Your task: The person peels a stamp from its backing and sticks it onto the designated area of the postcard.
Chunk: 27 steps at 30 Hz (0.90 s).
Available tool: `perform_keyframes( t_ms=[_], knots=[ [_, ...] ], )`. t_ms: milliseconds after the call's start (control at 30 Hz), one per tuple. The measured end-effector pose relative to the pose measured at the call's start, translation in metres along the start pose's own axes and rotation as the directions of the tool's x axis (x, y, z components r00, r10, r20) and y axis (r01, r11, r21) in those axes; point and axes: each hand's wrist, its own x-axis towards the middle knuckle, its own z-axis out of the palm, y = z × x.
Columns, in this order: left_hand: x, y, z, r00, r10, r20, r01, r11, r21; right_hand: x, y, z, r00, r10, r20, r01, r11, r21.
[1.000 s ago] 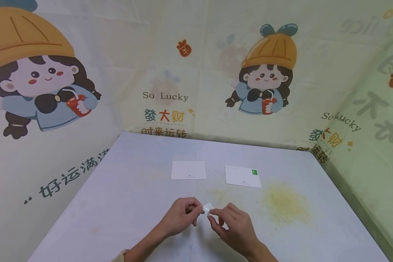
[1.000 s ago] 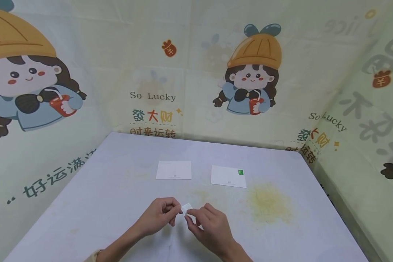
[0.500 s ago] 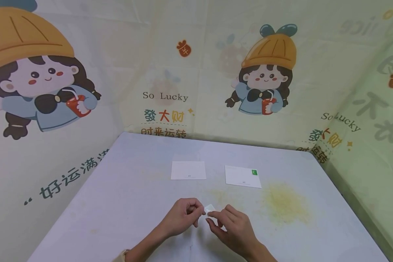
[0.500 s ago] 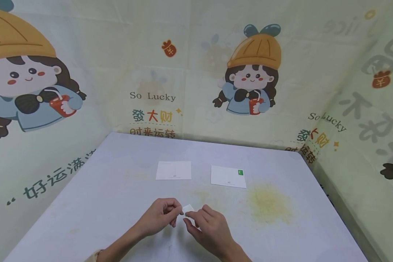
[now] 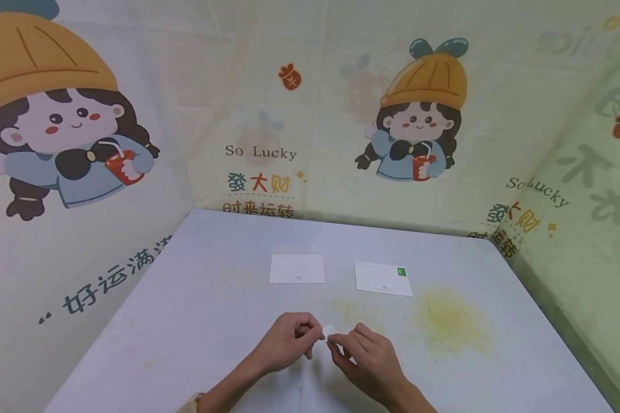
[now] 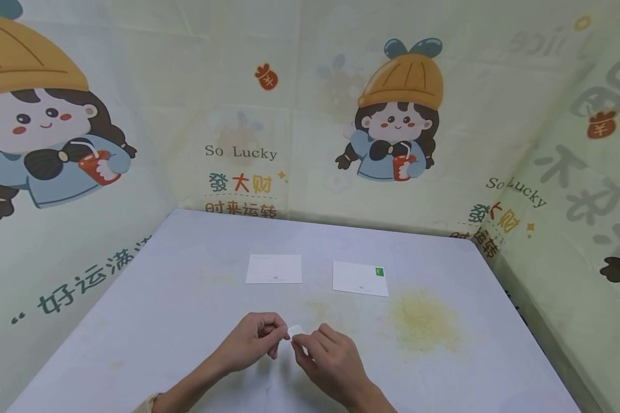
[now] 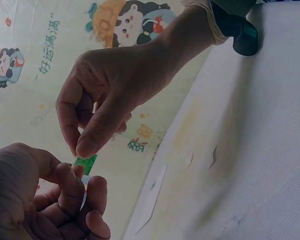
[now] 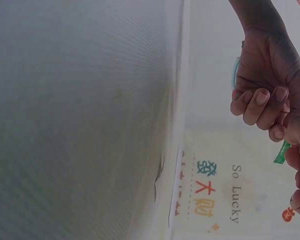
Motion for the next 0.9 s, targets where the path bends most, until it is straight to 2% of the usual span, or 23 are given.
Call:
perform_keyframes(
  t_ms=[167,300,400,533,733,900],
  knots=[
    [-0.0001,0.0003,0.0000,1.000,-0.002,0.000,0.002,1.000,0.007,-0.0010,-0.0006,-0.0015,0.998,0.064,0.019,-0.064,0.998,0.020],
    [-0.0002,0.0010,-0.0008,1.000,-0.001,0.003,0.001,1.000,0.014,-0.0018,0.0015,-0.0004,0.991,0.128,-0.026,-0.126,0.990,0.057],
    [-0.0003,0.0012,-0.0018,1.000,0.001,0.005,-0.001,1.000,0.010,-0.0014,0.0029,-0.0004,0.978,0.202,-0.060,-0.193,0.973,0.131],
    [-0.0003,0.0007,-0.0032,1.000,0.006,-0.001,-0.006,1.000,0.013,-0.0006,0.0026,-0.0025,0.944,0.326,-0.046,-0.306,0.921,0.242],
    [-0.0010,-0.0002,-0.0050,1.000,0.010,-0.011,-0.010,1.000,0.015,0.0016,-0.0011,-0.0062,0.865,0.499,0.051,-0.489,0.815,0.312],
    [-0.0014,-0.0011,-0.0066,1.000,0.006,-0.025,-0.006,1.000,0.016,0.0032,-0.0031,-0.0064,0.825,0.561,0.072,-0.544,0.751,0.374]
  ],
)
